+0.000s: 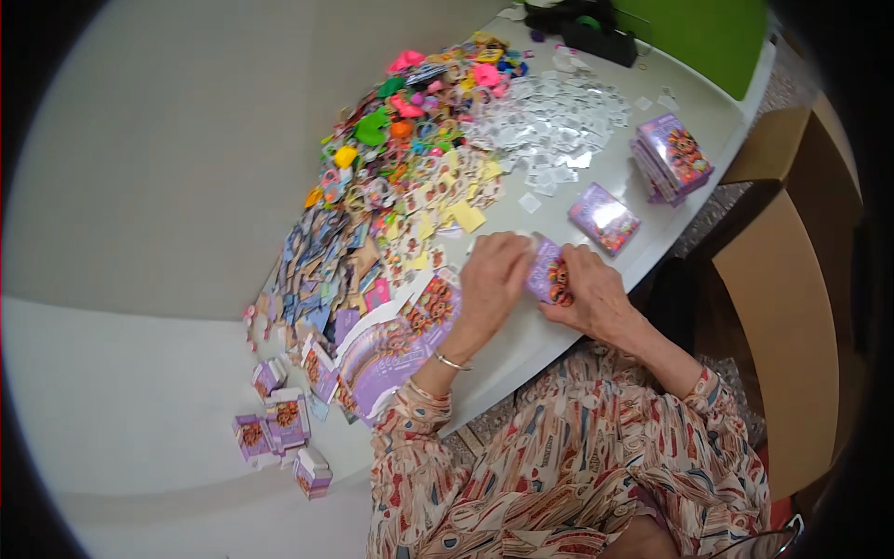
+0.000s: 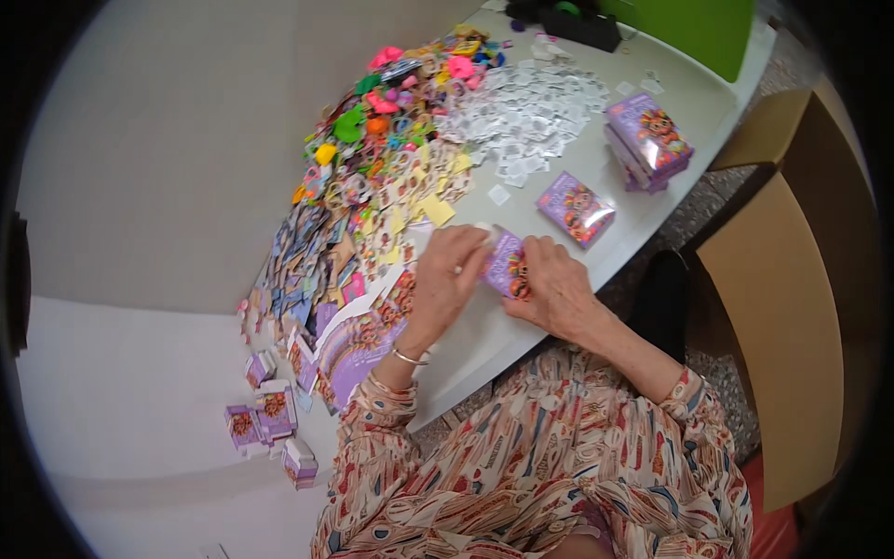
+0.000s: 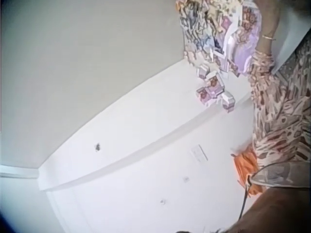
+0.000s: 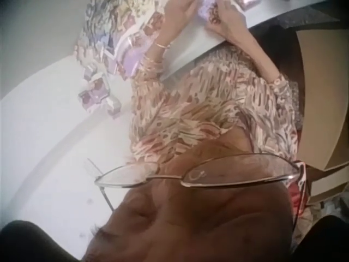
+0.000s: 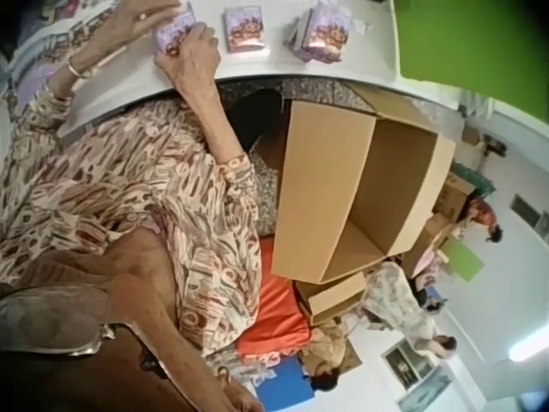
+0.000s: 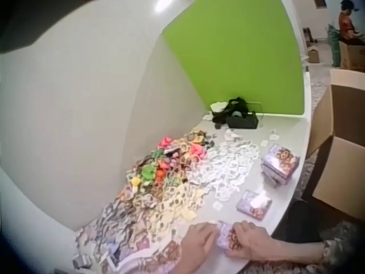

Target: Packing small colorful items into purple boxes and stacking them on a desk.

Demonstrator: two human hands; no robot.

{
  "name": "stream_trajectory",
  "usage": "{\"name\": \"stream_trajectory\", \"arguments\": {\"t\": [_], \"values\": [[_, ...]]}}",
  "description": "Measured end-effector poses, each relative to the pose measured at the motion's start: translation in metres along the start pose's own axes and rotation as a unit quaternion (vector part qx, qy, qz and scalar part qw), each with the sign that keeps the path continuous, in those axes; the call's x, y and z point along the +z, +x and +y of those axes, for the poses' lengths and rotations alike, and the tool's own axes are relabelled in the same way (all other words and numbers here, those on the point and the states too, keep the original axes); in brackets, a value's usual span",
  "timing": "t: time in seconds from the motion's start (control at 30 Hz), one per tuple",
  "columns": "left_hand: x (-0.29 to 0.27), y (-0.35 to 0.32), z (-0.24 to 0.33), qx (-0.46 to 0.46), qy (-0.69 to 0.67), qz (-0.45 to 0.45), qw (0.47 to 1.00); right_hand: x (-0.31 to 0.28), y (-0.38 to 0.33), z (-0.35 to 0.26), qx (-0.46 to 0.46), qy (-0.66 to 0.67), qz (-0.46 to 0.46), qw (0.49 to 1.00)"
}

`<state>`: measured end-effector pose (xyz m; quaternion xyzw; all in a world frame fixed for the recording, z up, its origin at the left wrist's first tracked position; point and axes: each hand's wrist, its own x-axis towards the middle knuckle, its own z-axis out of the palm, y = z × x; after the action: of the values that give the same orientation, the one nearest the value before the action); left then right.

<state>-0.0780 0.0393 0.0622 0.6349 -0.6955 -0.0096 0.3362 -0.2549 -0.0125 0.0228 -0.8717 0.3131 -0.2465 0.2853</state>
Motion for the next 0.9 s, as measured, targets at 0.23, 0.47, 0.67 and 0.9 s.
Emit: {"name": "stream_trajectory", "arguments": {"t": [0.23, 0.47, 0.67, 0.9], "values": [[-0.038, 0.007, -0.041, -0.223, -0.152, 0.027, 0.962, 0.000, -0.006, 0.007, 0.028, 0.009, 0.020, 0.999], [-0.100, -0.057, -0.208, -0.188, 0.313, -0.006, 0.931, 0.008, -0.001, 0.000, 0.019, 0.042, 0.025, 0.999], [-0.094, -0.056, -0.210, -0.248, 0.230, -0.023, 0.941, 0.007, -0.002, 0.006, 0.033, 0.036, 0.014, 0.999], [-0.093, -0.048, -0.205, -0.142, 0.342, 0.108, 0.922, 0.006, -0.002, 0.004, 0.030, 0.035, 0.017, 0.999]]}}
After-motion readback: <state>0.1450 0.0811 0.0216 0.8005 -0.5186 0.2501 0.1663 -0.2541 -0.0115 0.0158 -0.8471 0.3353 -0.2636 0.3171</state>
